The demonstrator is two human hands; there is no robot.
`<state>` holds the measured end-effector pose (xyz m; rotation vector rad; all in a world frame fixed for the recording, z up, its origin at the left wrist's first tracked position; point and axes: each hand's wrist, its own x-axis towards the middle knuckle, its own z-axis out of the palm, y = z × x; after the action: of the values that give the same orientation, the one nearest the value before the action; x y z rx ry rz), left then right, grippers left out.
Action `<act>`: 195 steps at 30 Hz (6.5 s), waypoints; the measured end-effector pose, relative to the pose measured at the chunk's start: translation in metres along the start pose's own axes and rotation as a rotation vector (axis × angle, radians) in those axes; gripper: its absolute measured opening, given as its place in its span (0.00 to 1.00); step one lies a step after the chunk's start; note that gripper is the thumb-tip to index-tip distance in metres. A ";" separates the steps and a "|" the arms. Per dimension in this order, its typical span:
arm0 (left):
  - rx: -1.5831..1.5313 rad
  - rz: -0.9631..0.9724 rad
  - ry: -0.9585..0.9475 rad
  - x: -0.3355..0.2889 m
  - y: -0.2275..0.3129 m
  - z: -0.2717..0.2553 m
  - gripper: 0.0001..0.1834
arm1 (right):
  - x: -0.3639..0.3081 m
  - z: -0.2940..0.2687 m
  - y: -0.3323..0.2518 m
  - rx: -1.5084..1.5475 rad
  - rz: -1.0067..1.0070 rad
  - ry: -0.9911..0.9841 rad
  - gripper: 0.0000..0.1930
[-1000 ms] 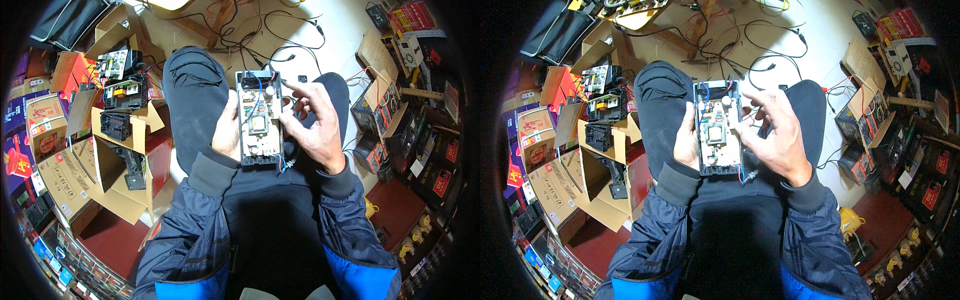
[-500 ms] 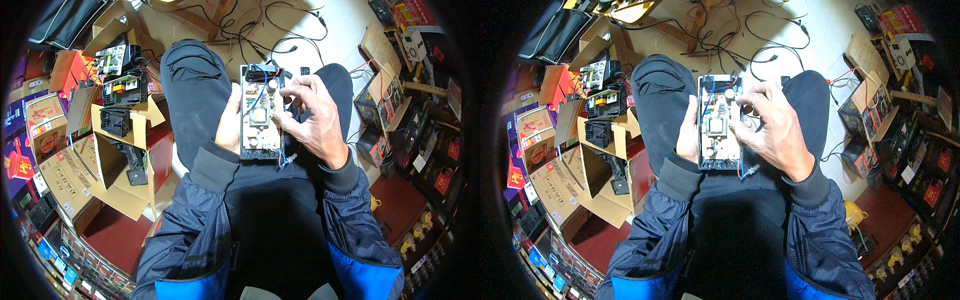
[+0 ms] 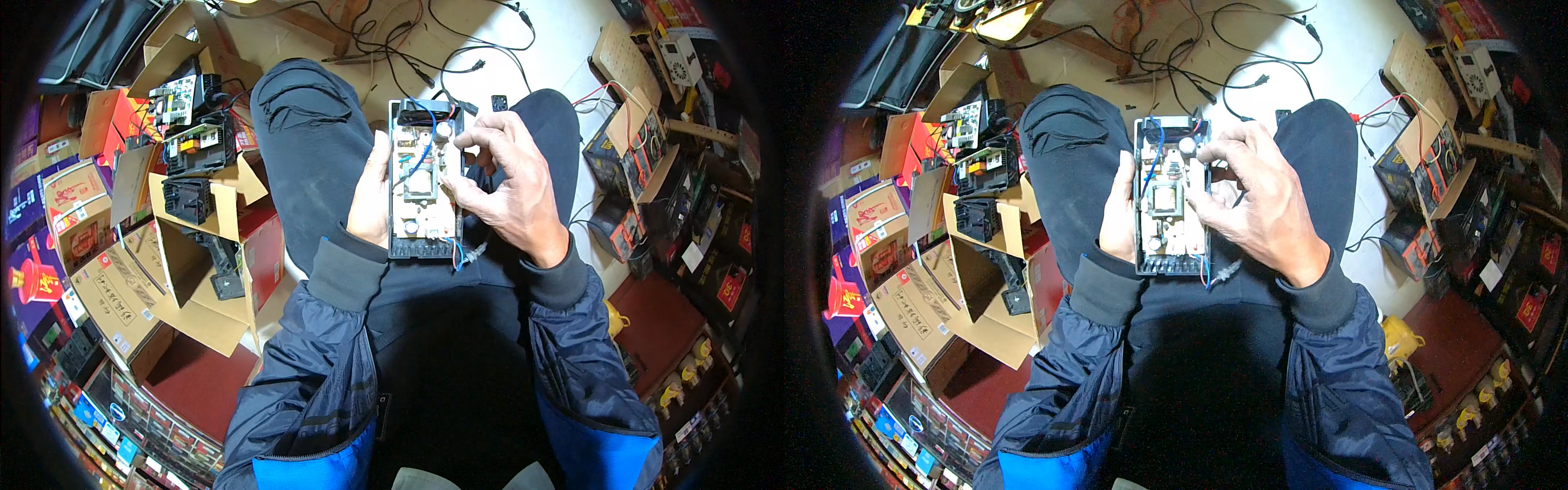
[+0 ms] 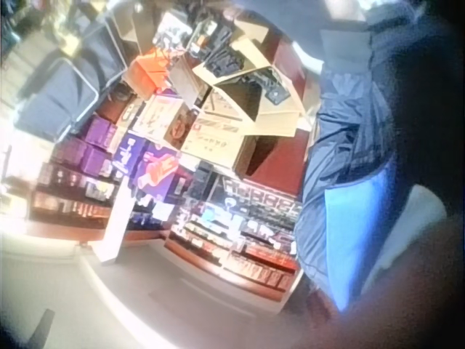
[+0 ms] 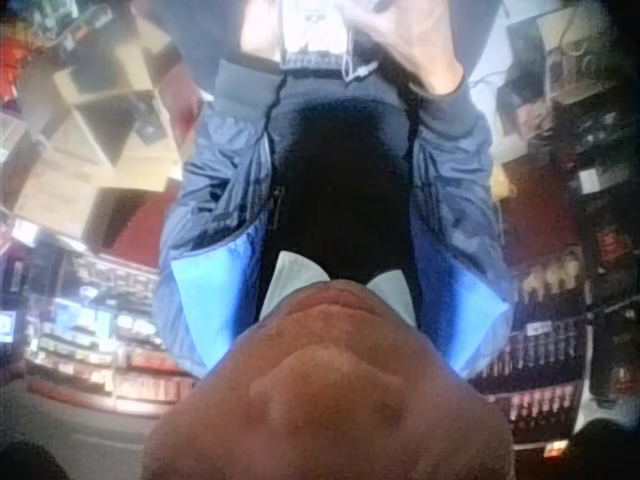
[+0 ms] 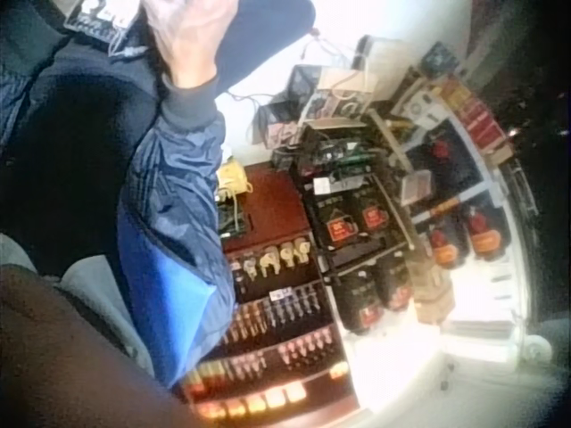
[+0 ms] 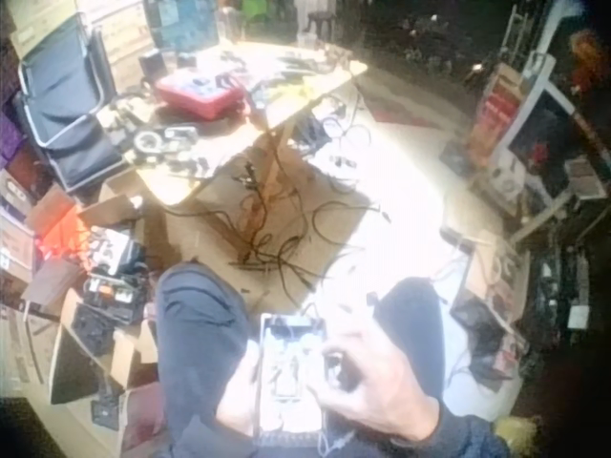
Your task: The person sits on the floor and inspects the internal components of a disassembled electronic device. They then use a multimeter to test the circuit board and finally reassemble the device by fitting the casing back together.
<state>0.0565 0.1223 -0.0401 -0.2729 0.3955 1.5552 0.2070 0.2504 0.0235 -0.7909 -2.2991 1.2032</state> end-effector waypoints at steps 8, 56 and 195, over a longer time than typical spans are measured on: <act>0.040 -0.015 0.037 0.000 0.001 -0.001 0.36 | -0.001 -0.003 0.001 -0.005 0.006 -0.040 0.19; -0.094 -0.099 -0.075 0.008 -0.002 -0.003 0.42 | 0.007 -0.004 0.011 -0.039 0.041 -0.093 0.20; -0.081 -0.021 -0.078 0.009 -0.006 -0.011 0.36 | -0.004 0.010 0.013 -0.051 -0.200 -0.126 0.22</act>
<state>0.0609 0.1256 -0.0543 -0.2778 0.2685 1.5585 0.2078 0.2482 0.0068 -0.4996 -2.4516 1.1376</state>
